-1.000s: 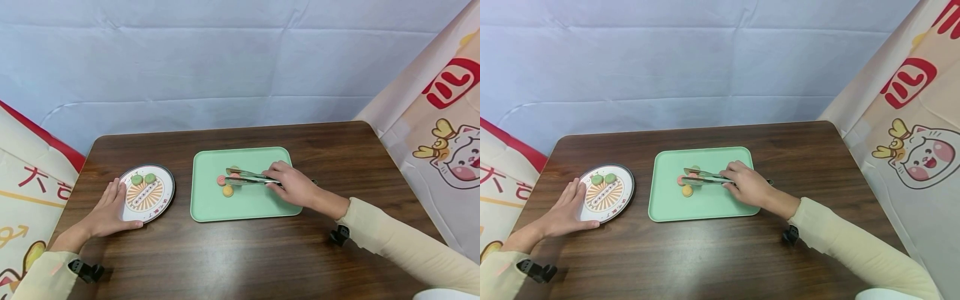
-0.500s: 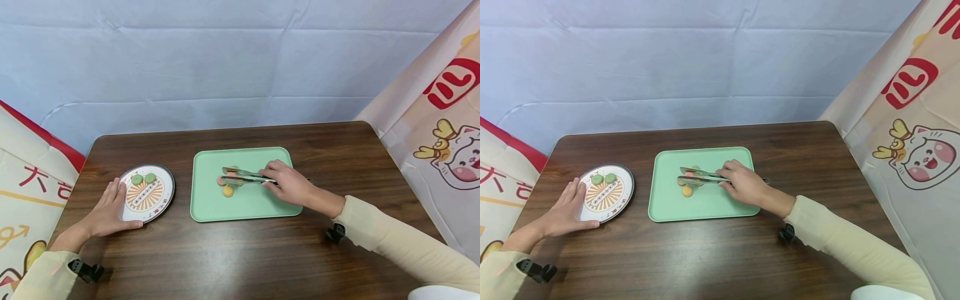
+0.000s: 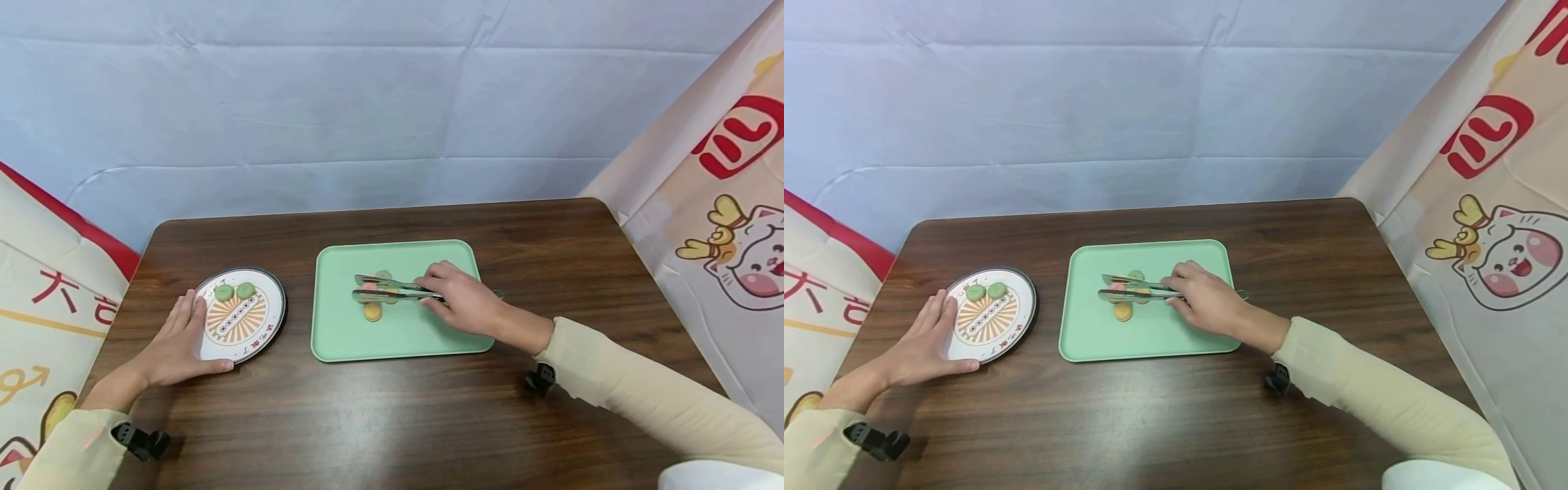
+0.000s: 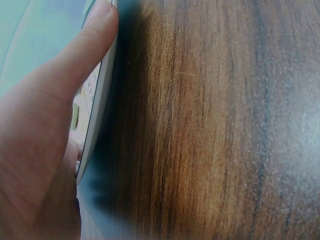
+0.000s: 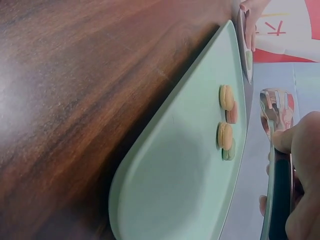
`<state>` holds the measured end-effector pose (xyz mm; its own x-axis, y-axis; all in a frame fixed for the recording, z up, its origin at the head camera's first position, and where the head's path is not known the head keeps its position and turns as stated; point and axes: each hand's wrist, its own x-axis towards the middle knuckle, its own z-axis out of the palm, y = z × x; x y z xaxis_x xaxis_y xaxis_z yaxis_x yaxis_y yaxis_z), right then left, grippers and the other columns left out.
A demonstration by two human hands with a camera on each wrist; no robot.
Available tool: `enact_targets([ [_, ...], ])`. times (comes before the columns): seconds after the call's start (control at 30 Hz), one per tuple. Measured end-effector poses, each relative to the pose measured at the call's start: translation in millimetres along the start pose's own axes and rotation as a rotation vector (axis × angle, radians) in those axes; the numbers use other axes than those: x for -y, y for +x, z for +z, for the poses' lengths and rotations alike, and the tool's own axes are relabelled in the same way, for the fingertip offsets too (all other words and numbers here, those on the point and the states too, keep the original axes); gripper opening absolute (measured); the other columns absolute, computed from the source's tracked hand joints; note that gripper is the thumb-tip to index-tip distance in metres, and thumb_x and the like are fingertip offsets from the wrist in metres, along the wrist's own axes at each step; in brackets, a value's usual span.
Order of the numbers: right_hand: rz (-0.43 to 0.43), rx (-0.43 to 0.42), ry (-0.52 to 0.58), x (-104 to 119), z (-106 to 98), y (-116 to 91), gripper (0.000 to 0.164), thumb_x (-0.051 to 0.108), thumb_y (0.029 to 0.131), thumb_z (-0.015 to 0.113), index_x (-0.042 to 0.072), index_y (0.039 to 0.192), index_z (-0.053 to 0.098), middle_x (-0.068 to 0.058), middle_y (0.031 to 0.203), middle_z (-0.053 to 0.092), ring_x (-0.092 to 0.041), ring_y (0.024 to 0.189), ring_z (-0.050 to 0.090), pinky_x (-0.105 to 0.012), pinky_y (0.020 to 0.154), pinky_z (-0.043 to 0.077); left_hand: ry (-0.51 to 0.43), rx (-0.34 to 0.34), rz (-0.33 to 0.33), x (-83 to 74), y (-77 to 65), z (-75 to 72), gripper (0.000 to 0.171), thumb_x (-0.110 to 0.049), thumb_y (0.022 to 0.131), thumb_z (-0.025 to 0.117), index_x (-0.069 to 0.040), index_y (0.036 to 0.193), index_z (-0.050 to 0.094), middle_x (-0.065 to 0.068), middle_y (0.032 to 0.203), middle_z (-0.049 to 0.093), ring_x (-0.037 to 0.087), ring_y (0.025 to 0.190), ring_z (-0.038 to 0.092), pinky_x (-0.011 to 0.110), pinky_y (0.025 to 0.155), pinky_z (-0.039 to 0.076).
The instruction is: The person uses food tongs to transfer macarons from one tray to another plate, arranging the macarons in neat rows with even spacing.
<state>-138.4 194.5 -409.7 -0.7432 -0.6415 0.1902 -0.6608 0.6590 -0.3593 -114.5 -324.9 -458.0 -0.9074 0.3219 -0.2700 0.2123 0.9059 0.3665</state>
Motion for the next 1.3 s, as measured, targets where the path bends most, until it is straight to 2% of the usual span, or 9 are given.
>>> enact_targets([
  [1.3, -0.016, 0.023, -0.022, 15, 3, 26, 0.031, 0.016, 0.099, 0.068, 0.003, 0.128, 0.069, -0.006, 0.103, 0.061, -0.02, 0.098, 0.053, -0.033, 0.079, 0.047, 0.003, -0.002, -0.004, -3.2, -0.3, -1.7, 0.139, -0.066, 0.077, 0.077, 0.012, 0.156, -0.006, 0.032, 0.163, -0.018, 0.049, 0.151, -0.016, 0.071, 0.116, 0.009],
])
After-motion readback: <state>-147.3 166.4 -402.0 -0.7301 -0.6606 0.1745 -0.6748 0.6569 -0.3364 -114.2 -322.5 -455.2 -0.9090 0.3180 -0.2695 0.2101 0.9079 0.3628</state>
